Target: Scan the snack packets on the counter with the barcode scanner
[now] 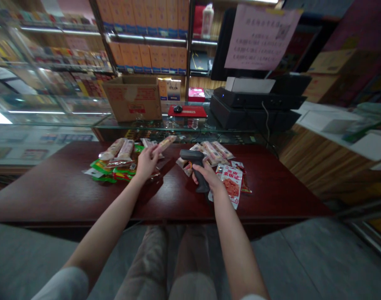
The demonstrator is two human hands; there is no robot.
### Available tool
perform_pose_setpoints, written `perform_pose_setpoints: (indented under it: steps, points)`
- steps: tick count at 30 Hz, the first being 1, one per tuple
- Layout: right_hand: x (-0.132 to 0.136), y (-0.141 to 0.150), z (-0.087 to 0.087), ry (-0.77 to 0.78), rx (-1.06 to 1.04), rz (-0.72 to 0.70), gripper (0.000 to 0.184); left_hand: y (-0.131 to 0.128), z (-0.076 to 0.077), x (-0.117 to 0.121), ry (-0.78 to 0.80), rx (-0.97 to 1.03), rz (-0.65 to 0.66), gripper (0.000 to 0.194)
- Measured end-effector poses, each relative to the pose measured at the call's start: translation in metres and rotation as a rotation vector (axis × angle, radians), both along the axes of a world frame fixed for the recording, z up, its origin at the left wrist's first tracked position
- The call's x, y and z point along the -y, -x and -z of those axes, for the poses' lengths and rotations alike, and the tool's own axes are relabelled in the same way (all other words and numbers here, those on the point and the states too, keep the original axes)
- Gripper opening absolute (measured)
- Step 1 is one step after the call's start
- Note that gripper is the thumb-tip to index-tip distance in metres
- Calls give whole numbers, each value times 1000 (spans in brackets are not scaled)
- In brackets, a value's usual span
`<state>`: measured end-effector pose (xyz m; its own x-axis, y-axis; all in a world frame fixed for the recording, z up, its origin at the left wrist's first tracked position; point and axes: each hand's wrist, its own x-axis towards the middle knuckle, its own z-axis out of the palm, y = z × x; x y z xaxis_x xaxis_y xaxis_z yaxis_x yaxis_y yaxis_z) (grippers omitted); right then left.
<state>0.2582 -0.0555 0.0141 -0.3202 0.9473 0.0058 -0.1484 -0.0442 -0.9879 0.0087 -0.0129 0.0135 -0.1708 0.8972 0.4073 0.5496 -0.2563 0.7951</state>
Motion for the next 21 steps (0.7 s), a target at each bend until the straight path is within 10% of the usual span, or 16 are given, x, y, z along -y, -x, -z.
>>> perform_pose_setpoints:
  steps: [5,10,16,21]
  points:
    - [-1,0,0,-17,-6,27,40,27,-17,14,14,-653,-467,44]
    - [0,0,0,-26,-8,22,38,26,-12,17,144,-838,-541,51]
    - [-2,-5,1,-48,-76,90,35,-3,-16,18,25,-884,-402,43]
    - [-10,-21,3,-64,-207,297,33,-60,-11,-6,12,-880,44,43]
